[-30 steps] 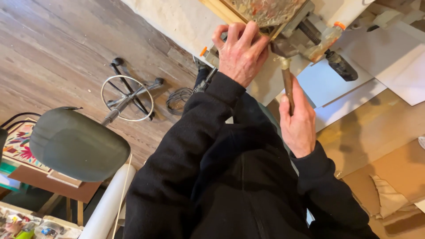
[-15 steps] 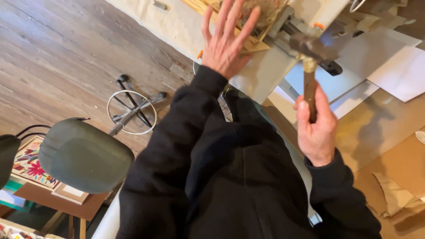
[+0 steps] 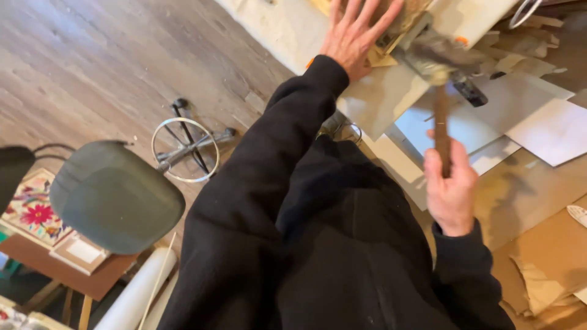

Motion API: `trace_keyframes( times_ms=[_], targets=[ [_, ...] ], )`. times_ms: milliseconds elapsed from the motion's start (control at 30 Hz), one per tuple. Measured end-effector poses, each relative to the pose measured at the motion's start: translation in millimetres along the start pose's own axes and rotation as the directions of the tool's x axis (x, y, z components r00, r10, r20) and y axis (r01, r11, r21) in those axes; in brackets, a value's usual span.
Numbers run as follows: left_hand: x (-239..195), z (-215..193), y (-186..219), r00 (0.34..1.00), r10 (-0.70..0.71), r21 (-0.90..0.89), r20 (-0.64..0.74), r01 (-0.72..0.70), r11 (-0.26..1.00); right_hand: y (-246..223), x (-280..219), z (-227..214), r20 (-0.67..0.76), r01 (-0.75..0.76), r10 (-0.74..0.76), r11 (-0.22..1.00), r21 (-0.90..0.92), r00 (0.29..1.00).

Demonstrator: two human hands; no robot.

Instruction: Assembling wooden picture frame segments using a miter clamp, hammer, and nails.

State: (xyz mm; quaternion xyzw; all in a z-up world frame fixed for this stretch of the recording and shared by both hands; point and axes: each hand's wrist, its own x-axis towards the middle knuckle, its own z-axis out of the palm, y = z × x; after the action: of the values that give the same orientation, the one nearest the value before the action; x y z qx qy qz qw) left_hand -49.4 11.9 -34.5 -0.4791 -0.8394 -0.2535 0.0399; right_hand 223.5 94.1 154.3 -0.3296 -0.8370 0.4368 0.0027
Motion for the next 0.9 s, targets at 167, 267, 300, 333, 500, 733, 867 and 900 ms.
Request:
trace_keyframes(
  times_ms=[167, 267, 300, 333, 500, 733, 867, 900],
  targets=[
    [4, -13, 7, 1.000, 0.001, -0.019, -0.022, -0.001, 1.000, 51, -31, 7, -0.072, -0.054, 0.053, 0.999, -0.008, 0.996],
    [5, -12, 8, 0.999, 0.009, -0.025, -0.042, -0.010, 1.000, 58, -32, 16, -0.020, -0.029, 0.026, 0.986, -0.162, 0.999],
    [2, -14, 9, 0.999, 0.015, -0.039, -0.029, -0.016, 0.999, 46, -31, 16, -0.024, -0.049, 0.046, 0.985, -0.163, 0.999],
    [0, -15, 11, 0.999, 0.010, -0.049, -0.030, -0.012, 0.999, 34, -29, 17, -0.016, -0.059, 0.057, 0.986, -0.156, 0.998],
    [-3, -1, 6, 1.000, -0.011, -0.053, 0.014, 0.012, 0.999, 22, -24, 20, -0.105, 0.003, -0.009, 0.998, -0.058, 0.994],
    [-3, -6, 10, 0.998, -0.014, -0.011, 0.058, 0.014, 1.000, 17, -3, 32, -0.014, -0.138, 0.137, 0.985, -0.100, 0.990],
    [-14, 11, 5, 0.996, -0.030, -0.014, 0.080, 0.032, 0.999, 11, -9, 30, -0.090, -0.158, 0.148, 0.980, -0.117, 0.985],
    [-6, 3, 7, 0.997, -0.028, -0.006, 0.068, 0.029, 1.000, 20, -7, 34, -0.095, -0.145, 0.135, 0.983, -0.115, 0.986]
  ],
)
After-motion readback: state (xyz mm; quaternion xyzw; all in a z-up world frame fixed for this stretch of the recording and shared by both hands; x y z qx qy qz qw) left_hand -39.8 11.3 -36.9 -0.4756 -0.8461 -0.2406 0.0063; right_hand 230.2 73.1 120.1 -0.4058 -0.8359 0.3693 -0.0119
